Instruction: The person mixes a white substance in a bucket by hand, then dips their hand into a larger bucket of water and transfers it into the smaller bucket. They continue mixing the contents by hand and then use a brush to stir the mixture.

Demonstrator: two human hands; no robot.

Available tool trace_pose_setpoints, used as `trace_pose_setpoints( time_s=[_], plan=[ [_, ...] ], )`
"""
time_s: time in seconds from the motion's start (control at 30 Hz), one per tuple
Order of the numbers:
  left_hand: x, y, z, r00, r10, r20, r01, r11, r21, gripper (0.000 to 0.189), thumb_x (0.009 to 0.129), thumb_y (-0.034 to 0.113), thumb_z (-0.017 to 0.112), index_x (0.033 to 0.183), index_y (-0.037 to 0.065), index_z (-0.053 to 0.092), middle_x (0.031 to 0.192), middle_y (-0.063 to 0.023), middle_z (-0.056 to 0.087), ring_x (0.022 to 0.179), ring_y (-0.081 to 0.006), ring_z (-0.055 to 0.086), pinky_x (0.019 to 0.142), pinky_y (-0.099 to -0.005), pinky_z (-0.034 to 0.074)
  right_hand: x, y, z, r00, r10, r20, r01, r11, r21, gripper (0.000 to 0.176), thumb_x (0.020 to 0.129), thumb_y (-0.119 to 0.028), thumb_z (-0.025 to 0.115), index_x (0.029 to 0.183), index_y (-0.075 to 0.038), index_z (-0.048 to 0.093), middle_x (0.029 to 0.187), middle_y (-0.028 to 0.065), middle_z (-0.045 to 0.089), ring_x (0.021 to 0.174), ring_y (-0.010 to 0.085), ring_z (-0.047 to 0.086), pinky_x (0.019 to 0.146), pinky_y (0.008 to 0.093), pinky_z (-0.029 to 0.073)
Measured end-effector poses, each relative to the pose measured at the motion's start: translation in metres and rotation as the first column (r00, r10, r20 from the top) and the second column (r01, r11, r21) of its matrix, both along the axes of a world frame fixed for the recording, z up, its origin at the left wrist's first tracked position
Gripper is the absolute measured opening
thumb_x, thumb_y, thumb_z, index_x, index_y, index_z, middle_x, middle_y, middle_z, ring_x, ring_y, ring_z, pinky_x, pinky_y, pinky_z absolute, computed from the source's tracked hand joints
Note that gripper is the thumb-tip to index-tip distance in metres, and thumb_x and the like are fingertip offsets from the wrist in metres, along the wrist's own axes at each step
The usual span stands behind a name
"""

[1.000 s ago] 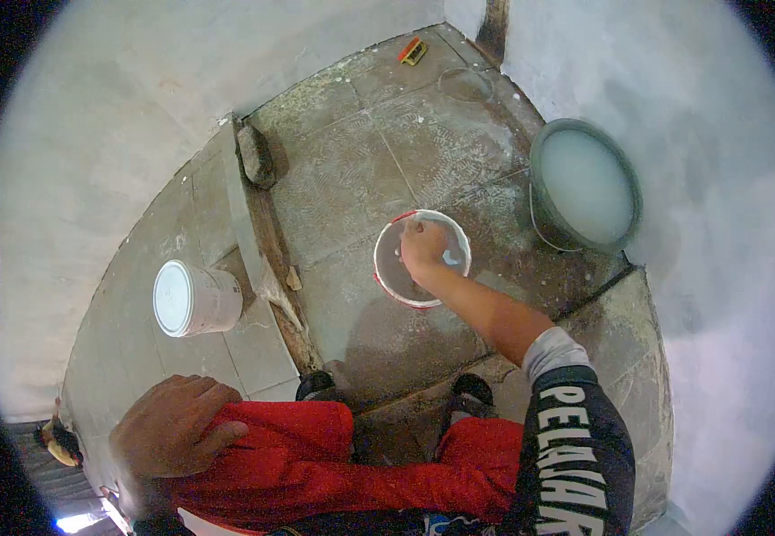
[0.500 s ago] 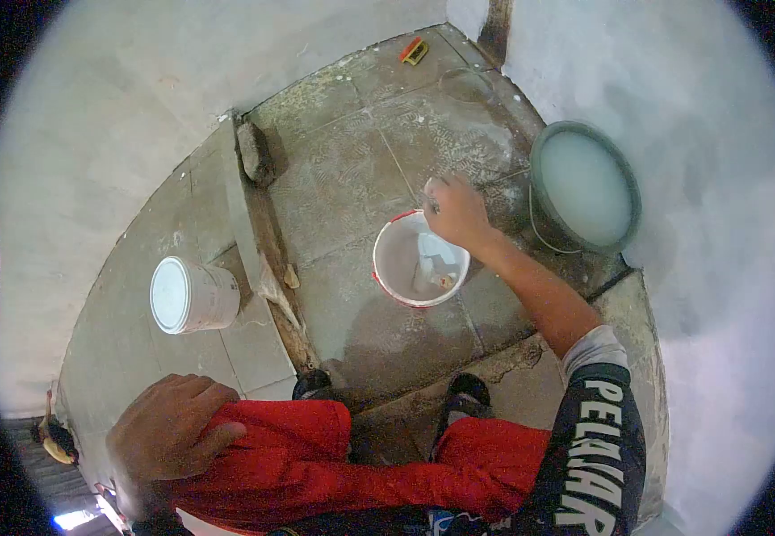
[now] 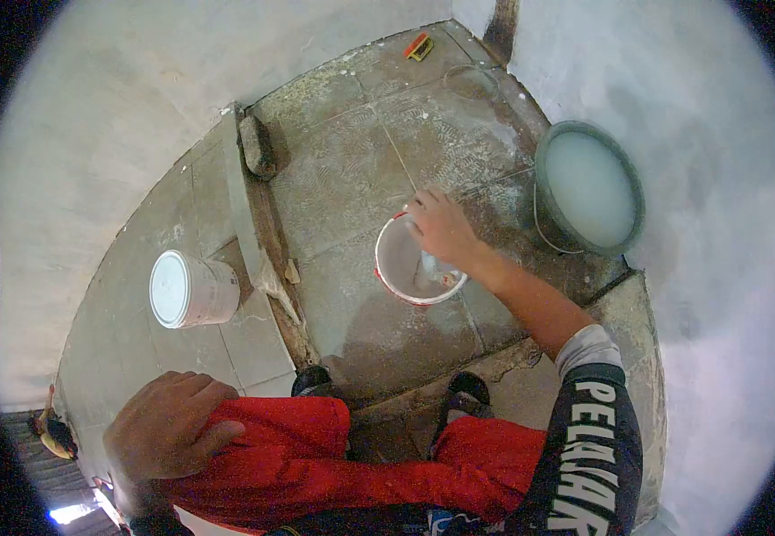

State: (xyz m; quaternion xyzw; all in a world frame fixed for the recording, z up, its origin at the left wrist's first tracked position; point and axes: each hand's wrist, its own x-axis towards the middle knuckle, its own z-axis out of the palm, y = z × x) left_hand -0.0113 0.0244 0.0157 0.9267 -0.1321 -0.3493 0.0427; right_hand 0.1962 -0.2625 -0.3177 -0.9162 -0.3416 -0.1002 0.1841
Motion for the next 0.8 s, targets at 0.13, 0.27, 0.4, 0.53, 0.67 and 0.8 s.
trace_pose_setpoints(
  time_s=[0.13, 0.27, 0.4, 0.53, 0.67, 0.8],
  plan=[
    [0.0, 0.0, 0.001, 1.0, 0.002, -0.021, -0.001, 1.0, 0.009, 0.037, 0.087, 0.037, 0.064, 0.105, 0.005, 0.063, 0.097, -0.0154, 0.064, 0.098, -0.0351, 0.061, 0.089, -0.0432, 0.048, -0.011, 0.017, -0.006, 0.999, 0.028, -0.029, -0.025, 0.995, 0.1, 0.026, 0.082, -0.019, 0.067, 0.102, -0.004, 0.063, 0.109, 0.0122, 0.057, 0.108, 0.0301, 0.053, 0.092, 0.0421, 0.046],
    [0.002, 0.001, 0.001, 0.999, -0.015, -0.046, 0.015, 1.0, 0.007, 0.038, 0.089, 0.037, 0.063, 0.106, 0.004, 0.062, 0.098, -0.0163, 0.064, 0.097, -0.0354, 0.061, 0.089, -0.0437, 0.048, -0.001, 0.024, -0.002, 0.988, 0.148, 0.043, -0.151, 0.985, 0.088, 0.018, 0.081, -0.015, 0.065, 0.096, -0.005, 0.065, 0.105, 0.0103, 0.059, 0.107, 0.0292, 0.054, 0.09, 0.0414, 0.048],
    [-0.001, 0.007, -0.005, 0.999, -0.045, 0.019, 0.046, 0.997, -0.069, 0.036, 0.093, 0.037, 0.058, 0.096, 0.002, 0.059, 0.088, -0.018, 0.062, 0.088, -0.037, 0.061, 0.083, -0.0454, 0.047, 0.02, 0.031, -0.006, 0.974, 0.225, -0.011, -0.226, 0.973, -0.048, 0.013, 0.078, -0.011, 0.064, 0.09, -0.004, 0.066, 0.102, 0.0108, 0.061, 0.106, 0.0295, 0.054, 0.087, 0.0412, 0.05],
    [0.0, 0.007, -0.005, 0.998, -0.053, 0.03, 0.056, 0.995, -0.082, 0.036, 0.093, 0.038, 0.057, 0.098, 0.002, 0.059, 0.088, -0.018, 0.062, 0.088, -0.037, 0.061, 0.083, -0.0452, 0.047, 0.034, 0.04, 0.0, 0.955, 0.25, -0.159, -0.274, 0.948, -0.158, 0.011, 0.076, -0.008, 0.064, 0.085, -0.002, 0.064, 0.1, 0.0117, 0.061, 0.103, 0.0299, 0.058, 0.084, 0.0427, 0.052],
    [0.002, 0.007, -0.004, 0.998, -0.055, 0.007, 0.055, 0.996, -0.076, 0.036, 0.094, 0.038, 0.056, 0.1, 0.002, 0.059, 0.09, -0.0182, 0.062, 0.089, -0.0368, 0.061, 0.084, -0.0448, 0.047, 0.034, 0.041, -0.002, 0.956, 0.284, -0.071, -0.292, 0.935, -0.202, 0.014, 0.075, -0.008, 0.064, 0.087, -0.003, 0.063, 0.096, 0.011, 0.059, 0.1, 0.0297, 0.06, 0.081, 0.0413, 0.053],
    [0.002, 0.009, -0.006, 0.999, -0.045, 0.02, 0.047, 0.996, -0.079, 0.036, 0.094, 0.038, 0.056, 0.1, 0.002, 0.059, 0.089, -0.0183, 0.062, 0.089, -0.0369, 0.061, 0.084, -0.0447, 0.047, 0.035, 0.035, -0.013, 0.936, 0.352, 0.029, -0.346, 0.93, -0.128, 0.016, 0.073, -0.007, 0.064, 0.088, -0.003, 0.062, 0.095, 0.0111, 0.058, 0.099, 0.0287, 0.06, 0.078, 0.0387, 0.054]
  ],
)
